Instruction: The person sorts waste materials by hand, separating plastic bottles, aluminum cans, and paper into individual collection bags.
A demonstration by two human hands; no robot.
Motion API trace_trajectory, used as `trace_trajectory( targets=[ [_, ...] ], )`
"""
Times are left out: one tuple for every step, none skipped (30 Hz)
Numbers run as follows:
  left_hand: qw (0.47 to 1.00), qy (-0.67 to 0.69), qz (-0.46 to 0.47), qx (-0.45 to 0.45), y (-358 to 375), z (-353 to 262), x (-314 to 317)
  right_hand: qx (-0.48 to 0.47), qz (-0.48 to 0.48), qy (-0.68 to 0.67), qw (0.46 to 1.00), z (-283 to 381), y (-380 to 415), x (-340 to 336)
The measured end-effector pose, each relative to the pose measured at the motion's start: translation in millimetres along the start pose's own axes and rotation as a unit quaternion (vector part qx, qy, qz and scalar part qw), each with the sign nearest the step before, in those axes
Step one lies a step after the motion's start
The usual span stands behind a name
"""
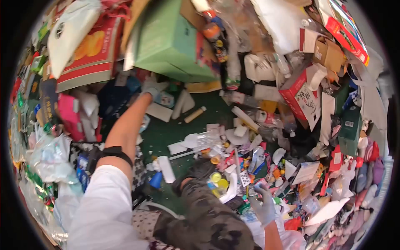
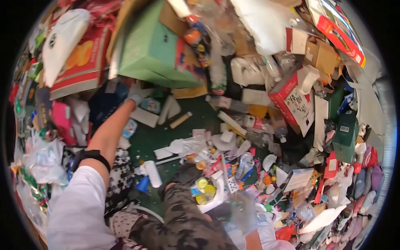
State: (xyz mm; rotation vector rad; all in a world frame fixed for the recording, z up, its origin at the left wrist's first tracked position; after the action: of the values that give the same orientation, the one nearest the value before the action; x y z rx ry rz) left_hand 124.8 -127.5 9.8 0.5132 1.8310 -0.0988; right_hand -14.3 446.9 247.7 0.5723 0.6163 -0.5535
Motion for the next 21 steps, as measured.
trace_trajectory(
  targets=[
    [1.0,0.004,0.009,0.007,0.5,-18.0,11.4,-0.024,0.011,0.044,0.999,-9.5,-23.3,1.0],
    [0.999,0.018,-0.022,-0.032,9.0,-33.8,8.1,-0.051,0.025,0.085,0.995,-17.0,-49.6,1.5],
    [0.995,0.029,-0.056,-0.072,18.6,-46.5,1.3,-0.072,0.027,0.111,0.991,-24.3,-76.6,-0.4],
    [0.996,0.025,-0.055,-0.068,28.0,-60.5,-4.6,-0.096,0.029,0.134,0.986,-32.9,-107.4,-3.0],
    [0.995,0.002,-0.069,-0.075,39.8,-73.4,-11.1,-0.084,0.029,0.135,0.987,-47.5,-142.7,-4.0],
    [0.993,-0.023,-0.081,-0.083,51.6,-78.7,-8.9,-0.071,0.032,0.135,0.988,-64.9,-178.9,-4.5],
    [0.99,0.059,-0.127,-0.034,58.3,-72.9,11.0,-0.136,0.0,0.168,0.976,-79.0,-217.8,-4.5],
    [0.975,0.138,-0.173,0.016,64.9,-63.9,31.3,-0.156,-0.055,0.227,0.96,-82.4,-254.5,-0.9],
    [0.972,0.128,-0.192,0.051,80.9,-66.7,43.2,-0.073,-0.027,0.241,0.967,-67.1,-290.1,-1.7],
    [0.967,0.115,-0.21,0.084,102.8,-74.5,51.7,-0.109,-0.039,0.264,0.958,-56.8,-325.0,0.6],
    [0.977,0.124,-0.137,0.105,124.7,-84.8,50.6,-0.145,-0.051,0.284,0.946,-50.6,-354.1,6.8],
    [0.981,0.136,-0.064,0.124,145.6,-96.7,50.3,-0.15,-0.05,0.271,0.949,-47.2,-377.0,17.6],
    [0.976,0.153,0.003,0.152,166.7,-103.3,58.7,-0.167,-0.042,0.294,0.94,-44.1,-396.4,27.0],
    [0.965,0.173,0.072,0.181,179.2,-112.6,67.5,-0.179,-0.036,0.32,0.93,-44.1,-406.1,32.7],
    [0.957,0.123,0.145,0.219,184.3,-131.9,57.2,-0.176,-0.04,0.318,0.931,-43.5,-406.5,40.1],
    [0.939,0.074,0.218,0.255,190.0,-151.9,42.8,-0.123,0.024,0.362,0.924,-40.3,-403.2,52.1],
    [0.936,-0.01,0.197,0.292,187.2,-164.3,41.8,-0.067,0.089,0.403,0.908,-36.2,-397.4,63.1],
    [0.935,0.023,0.19,0.299,175.5,-179.7,35.8,-0.028,0.164,0.419,0.893,-33.0,-390.4,71.3],
    [0.945,0.064,0.139,0.289,158.8,-193.8,40.9,-0.054,0.172,0.463,0.868,-37.9,-370.8,82.4],
    [0.95,0.109,0.092,0.278,141.3,-212.6,48.5,-0.022,0.151,0.411,0.899,-46.0,-351.7,92.7],
    [0.959,0.128,0.064,0.246,123.8,-242.1,44.5,-0.018,0.108,0.35,0.93,-51.2,-330.4,97.7]
  ],
)
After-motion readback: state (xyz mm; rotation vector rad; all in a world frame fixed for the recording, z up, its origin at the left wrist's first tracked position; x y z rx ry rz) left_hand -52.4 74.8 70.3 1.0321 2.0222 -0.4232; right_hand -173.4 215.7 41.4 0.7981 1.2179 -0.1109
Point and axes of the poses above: each hand's wrist, its own y-axis away from the middle knuckle, its own x-axis out of the palm, z = x × y, the point moved 1 cm from there along -y, towards the middle knuckle, and after that the axes turned 8 degrees about -y, right-handed, at the moved point
